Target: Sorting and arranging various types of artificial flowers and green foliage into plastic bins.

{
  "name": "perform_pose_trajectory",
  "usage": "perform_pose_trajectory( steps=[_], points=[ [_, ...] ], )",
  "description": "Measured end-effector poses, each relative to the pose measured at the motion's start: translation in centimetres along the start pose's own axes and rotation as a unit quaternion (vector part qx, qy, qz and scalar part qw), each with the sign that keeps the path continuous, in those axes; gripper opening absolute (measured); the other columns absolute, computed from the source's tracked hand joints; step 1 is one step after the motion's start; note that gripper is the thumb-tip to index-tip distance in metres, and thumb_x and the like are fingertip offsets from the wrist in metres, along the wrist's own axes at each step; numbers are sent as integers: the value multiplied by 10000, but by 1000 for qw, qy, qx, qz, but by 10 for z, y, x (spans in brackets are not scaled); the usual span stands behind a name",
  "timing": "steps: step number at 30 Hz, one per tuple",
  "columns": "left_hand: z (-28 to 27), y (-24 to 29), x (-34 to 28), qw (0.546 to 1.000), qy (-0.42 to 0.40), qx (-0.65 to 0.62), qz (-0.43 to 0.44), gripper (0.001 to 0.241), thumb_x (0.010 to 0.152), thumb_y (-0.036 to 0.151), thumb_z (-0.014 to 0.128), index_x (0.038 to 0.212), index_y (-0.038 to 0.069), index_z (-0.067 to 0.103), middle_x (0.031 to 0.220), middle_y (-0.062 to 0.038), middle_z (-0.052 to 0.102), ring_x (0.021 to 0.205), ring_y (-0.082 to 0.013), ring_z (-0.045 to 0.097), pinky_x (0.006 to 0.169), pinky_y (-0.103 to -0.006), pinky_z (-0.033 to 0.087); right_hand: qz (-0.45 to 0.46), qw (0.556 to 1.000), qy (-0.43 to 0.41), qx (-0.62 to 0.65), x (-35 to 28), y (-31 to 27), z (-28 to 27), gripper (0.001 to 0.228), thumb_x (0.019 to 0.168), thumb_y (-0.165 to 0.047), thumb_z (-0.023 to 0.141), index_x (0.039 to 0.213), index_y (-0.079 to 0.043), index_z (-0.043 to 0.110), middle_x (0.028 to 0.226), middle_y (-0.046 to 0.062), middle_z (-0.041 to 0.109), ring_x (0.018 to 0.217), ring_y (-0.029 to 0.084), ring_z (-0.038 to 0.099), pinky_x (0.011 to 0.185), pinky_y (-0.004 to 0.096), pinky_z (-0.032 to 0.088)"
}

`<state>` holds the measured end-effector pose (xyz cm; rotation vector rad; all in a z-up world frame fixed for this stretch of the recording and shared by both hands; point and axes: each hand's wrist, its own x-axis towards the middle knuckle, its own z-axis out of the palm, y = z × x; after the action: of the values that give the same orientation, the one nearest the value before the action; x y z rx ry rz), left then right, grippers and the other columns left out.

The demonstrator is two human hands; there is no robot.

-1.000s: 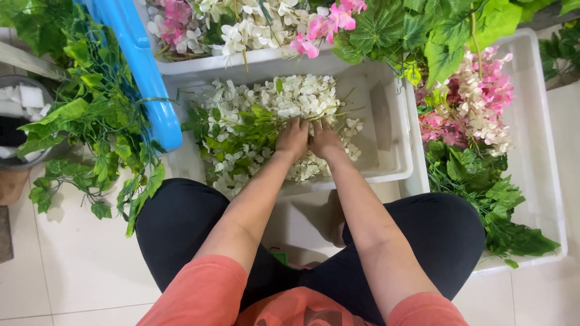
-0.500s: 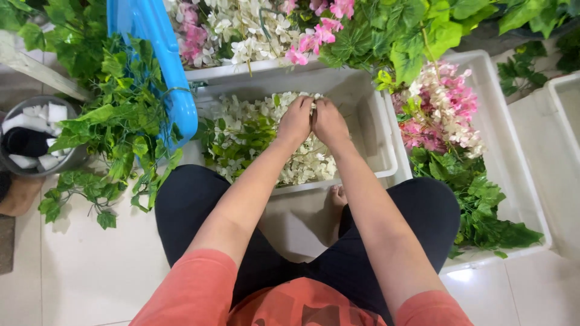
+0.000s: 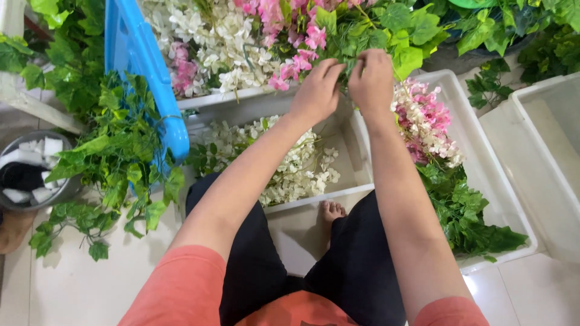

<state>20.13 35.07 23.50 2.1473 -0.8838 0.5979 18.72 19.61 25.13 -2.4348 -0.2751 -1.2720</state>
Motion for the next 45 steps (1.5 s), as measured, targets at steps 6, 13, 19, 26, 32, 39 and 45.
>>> perform_pose_trajectory(
  steps=[6,13,19,26,32,39,45],
  points=[
    [41,4,18,991,-87,96,16,531,933,250,659,1430,104,541,1549,-163,448,1462,-347,431,1183,-503,392,120,978,-25,-168,-30,95,24,361,818,-27,665,1174,25,638,1222,205,631,1137,395,564,994,498,439],
    [65,-24,13,960,-215,180,-1,644,906,380,706,1470,125,525,1644,-229,234,1532,-395,214,1214,-637,249,298,934,-183,-72,-30,100,19,405,980,-144,631,1337,35,568,1164,277,667,1047,426,649,879,497,555],
    [67,-47,3,960,-209,186,-28,674,822,127,660,1479,196,530,1630,-144,326,1484,-388,343,1215,-584,283,189,979,-60,-58,-8,84,10,101,968,-51,631,961,45,661,922,194,683,795,334,642,707,425,548],
    [63,-54,-3,968,-175,176,-27,594,843,141,644,1431,184,579,1592,-131,392,1451,-381,397,1194,-574,323,265,952,68,138,12,46,8,201,1051,-127,525,1041,-4,683,784,19,593,646,104,482,546,273,390],
    [58,-52,0,952,-238,186,-58,615,903,232,609,1508,210,499,1646,-110,313,1497,-359,322,1220,-533,285,224,930,132,258,23,-3,3,196,1091,-134,482,1079,-5,629,765,-19,489,627,72,376,539,250,308],
    [52,-58,17,973,37,-224,-38,424,930,29,570,1308,178,690,1266,-66,713,1271,-304,625,1163,-478,430,218,944,-53,241,12,-19,4,243,1116,-106,409,1016,-73,628,794,21,509,690,158,471,669,268,413],
    [-2,-41,37,726,35,-586,-359,442,1065,369,515,1295,6,618,913,-100,762,737,-195,754,673,-302,647,143,885,-384,221,1,-44,-7,163,1000,-185,572,919,-86,674,785,171,716,855,398,708,761,501,534]
  ],
)
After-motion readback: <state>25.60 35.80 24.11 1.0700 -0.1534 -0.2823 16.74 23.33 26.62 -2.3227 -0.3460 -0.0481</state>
